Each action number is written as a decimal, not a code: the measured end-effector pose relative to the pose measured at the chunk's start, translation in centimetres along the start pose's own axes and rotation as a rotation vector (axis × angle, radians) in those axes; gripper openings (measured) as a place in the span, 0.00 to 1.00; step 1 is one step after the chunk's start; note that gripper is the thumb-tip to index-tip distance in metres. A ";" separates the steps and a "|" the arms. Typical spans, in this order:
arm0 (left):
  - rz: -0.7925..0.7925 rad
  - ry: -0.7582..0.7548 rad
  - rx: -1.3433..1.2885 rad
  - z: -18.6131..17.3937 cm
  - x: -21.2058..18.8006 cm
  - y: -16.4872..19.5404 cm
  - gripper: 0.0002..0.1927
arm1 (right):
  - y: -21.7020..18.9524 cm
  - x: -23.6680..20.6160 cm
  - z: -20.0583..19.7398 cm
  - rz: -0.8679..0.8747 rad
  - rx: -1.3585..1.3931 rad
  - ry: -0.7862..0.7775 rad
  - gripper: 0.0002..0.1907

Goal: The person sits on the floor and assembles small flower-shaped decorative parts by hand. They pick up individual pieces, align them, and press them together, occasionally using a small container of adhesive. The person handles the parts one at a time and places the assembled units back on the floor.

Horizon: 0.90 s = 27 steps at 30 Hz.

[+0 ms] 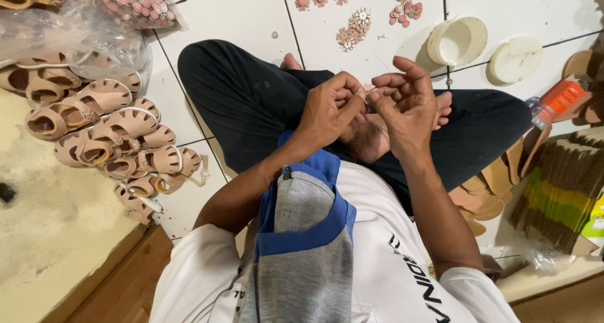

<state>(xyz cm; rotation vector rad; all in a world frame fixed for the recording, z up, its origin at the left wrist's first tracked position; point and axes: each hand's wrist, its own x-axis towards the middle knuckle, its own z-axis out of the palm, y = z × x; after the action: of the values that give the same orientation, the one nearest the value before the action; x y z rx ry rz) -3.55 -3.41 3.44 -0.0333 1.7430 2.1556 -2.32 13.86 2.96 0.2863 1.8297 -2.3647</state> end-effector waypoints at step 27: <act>-0.104 0.023 -0.148 -0.8 0.1 -1.7 0.09 | 0.8 -0.4 -0.6 0.071 0.007 -0.041 0.25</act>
<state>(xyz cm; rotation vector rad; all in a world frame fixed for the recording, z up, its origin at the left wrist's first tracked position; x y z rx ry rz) -3.33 -3.85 1.59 -0.1844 1.5552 2.2106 -1.75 14.22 2.12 0.2959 1.7630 -2.3129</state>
